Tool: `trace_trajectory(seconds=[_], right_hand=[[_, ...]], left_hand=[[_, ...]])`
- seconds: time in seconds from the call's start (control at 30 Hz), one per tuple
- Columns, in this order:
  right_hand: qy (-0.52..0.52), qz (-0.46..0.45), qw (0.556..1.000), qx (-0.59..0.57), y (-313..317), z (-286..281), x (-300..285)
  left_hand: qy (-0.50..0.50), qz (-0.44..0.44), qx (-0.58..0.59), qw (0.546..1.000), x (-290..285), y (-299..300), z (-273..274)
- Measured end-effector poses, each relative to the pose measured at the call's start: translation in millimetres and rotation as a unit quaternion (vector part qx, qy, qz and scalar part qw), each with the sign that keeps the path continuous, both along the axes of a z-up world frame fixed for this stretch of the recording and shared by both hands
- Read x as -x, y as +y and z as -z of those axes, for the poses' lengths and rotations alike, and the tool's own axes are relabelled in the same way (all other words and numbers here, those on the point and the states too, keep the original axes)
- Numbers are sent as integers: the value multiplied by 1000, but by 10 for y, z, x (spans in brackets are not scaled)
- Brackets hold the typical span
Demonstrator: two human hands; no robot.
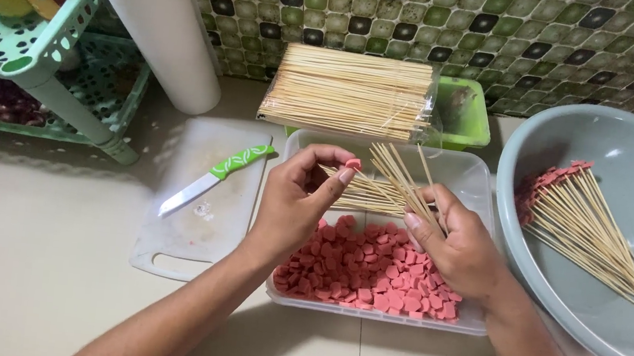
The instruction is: Skewering small diced pieces of pink food onto wooden skewers.
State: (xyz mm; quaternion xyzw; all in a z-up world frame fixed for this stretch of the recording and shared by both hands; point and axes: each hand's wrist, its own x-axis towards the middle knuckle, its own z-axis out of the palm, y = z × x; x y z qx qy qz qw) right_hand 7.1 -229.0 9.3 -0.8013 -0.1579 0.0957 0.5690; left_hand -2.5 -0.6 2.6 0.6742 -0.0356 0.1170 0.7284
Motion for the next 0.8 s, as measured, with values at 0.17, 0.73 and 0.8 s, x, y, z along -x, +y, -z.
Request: trace_trajectory(seconds=[0.17, 0.73, 0.8], right_hand=[[-2, 3, 1000, 2, 18, 2, 1], [-4, 9, 1000, 18, -34, 63, -22], [0, 9, 1000, 14, -50, 93, -16]], left_hand=[[2, 2, -1, 1000, 0, 5, 2], [-12, -1, 1, 1000, -3, 6, 58], [-25, -7, -13, 1000, -5, 13, 61]])
